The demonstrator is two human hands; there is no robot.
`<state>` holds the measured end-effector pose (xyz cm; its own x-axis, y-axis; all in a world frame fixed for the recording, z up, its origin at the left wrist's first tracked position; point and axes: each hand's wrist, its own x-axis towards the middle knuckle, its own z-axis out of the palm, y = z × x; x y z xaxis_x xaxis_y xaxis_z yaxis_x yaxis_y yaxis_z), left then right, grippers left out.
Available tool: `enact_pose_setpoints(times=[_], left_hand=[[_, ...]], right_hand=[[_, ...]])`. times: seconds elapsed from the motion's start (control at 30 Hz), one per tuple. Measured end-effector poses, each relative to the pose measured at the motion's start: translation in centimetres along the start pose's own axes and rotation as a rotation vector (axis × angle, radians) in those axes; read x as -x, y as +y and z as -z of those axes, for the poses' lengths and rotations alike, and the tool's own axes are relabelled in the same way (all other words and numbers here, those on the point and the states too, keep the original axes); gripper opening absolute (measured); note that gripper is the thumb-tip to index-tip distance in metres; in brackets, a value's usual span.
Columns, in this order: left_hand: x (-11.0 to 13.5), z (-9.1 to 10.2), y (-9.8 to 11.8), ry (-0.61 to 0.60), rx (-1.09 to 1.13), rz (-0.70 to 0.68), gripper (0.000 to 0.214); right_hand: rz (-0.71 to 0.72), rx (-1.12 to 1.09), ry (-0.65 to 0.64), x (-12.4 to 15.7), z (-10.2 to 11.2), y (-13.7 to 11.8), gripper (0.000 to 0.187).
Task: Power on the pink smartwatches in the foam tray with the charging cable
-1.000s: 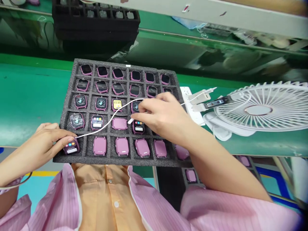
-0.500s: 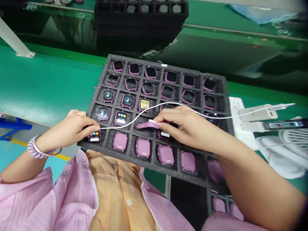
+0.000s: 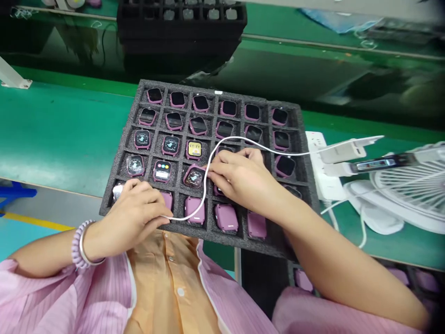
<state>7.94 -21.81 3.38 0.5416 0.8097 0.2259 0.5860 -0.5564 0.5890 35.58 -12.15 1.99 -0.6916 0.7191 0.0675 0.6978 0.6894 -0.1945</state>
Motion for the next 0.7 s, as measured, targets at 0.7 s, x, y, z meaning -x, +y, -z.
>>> enact_pose_setpoints(times=[0.7], left_hand=[[-1.7,1.2,-1.4,-0.163,-0.011,0.225,0.036]], right_hand=[[-0.121,0.172,0.076,-0.8,-0.1,-2.4,0.037]])
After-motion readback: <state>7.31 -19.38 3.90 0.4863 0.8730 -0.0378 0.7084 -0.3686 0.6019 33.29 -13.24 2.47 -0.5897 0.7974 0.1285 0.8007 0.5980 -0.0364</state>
